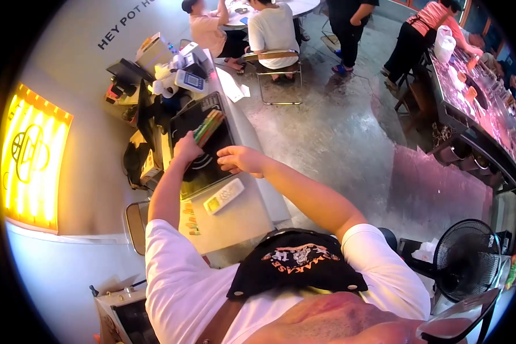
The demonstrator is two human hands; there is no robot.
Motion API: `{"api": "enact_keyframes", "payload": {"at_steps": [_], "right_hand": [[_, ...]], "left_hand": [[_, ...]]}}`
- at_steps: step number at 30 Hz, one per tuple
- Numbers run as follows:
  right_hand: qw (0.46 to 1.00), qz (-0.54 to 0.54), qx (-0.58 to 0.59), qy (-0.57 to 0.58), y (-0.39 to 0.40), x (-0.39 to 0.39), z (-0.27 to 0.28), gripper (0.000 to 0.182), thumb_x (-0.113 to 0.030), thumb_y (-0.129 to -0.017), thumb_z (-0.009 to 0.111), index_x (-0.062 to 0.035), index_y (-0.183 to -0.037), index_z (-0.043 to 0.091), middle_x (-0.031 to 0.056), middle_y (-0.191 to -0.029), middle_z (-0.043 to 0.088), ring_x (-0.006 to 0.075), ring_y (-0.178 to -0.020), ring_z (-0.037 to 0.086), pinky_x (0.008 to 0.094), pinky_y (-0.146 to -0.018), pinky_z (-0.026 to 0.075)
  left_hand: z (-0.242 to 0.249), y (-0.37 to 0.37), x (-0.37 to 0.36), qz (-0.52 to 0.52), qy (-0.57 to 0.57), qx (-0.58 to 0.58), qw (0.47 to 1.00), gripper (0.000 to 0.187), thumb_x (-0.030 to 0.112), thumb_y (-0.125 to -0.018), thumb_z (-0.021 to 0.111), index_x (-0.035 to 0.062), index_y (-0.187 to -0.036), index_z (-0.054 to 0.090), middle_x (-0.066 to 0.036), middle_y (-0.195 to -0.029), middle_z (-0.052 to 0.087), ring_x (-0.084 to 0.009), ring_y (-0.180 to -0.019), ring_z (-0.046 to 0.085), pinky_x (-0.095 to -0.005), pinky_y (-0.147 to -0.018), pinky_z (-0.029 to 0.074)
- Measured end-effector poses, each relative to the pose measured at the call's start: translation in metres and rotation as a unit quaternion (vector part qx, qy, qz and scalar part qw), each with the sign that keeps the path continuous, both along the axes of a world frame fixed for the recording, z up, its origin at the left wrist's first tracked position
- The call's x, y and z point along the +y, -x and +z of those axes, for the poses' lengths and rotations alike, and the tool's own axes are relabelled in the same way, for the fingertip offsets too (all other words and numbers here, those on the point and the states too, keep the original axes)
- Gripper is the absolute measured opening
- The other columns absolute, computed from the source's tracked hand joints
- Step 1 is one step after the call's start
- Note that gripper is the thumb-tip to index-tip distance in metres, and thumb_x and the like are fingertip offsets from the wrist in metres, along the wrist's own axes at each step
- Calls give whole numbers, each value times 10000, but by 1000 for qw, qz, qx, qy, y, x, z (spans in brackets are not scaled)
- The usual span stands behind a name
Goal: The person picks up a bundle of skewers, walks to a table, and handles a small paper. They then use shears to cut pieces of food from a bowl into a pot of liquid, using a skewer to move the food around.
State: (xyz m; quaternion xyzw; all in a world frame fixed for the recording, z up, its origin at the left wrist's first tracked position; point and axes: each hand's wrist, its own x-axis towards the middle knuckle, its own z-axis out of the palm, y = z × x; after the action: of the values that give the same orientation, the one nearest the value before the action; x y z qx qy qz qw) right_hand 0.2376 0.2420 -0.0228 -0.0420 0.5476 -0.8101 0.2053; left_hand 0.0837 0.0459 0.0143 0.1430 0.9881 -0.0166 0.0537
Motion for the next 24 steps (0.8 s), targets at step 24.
{"api": "enact_keyframes", "payload": {"at_steps": [24], "right_hand": [[856,-384,-113,329,126,44,-31,292,-83,-737,716,-74,-973,544,59,-831,574,188,-779,588,345,-678,493]], "left_hand": [[11,-48,156,4,-2,-18,1000,535,199,-700,707,70,-1150,446,-231,-985,657,-432,-952,625,-507,-799,497]]}}
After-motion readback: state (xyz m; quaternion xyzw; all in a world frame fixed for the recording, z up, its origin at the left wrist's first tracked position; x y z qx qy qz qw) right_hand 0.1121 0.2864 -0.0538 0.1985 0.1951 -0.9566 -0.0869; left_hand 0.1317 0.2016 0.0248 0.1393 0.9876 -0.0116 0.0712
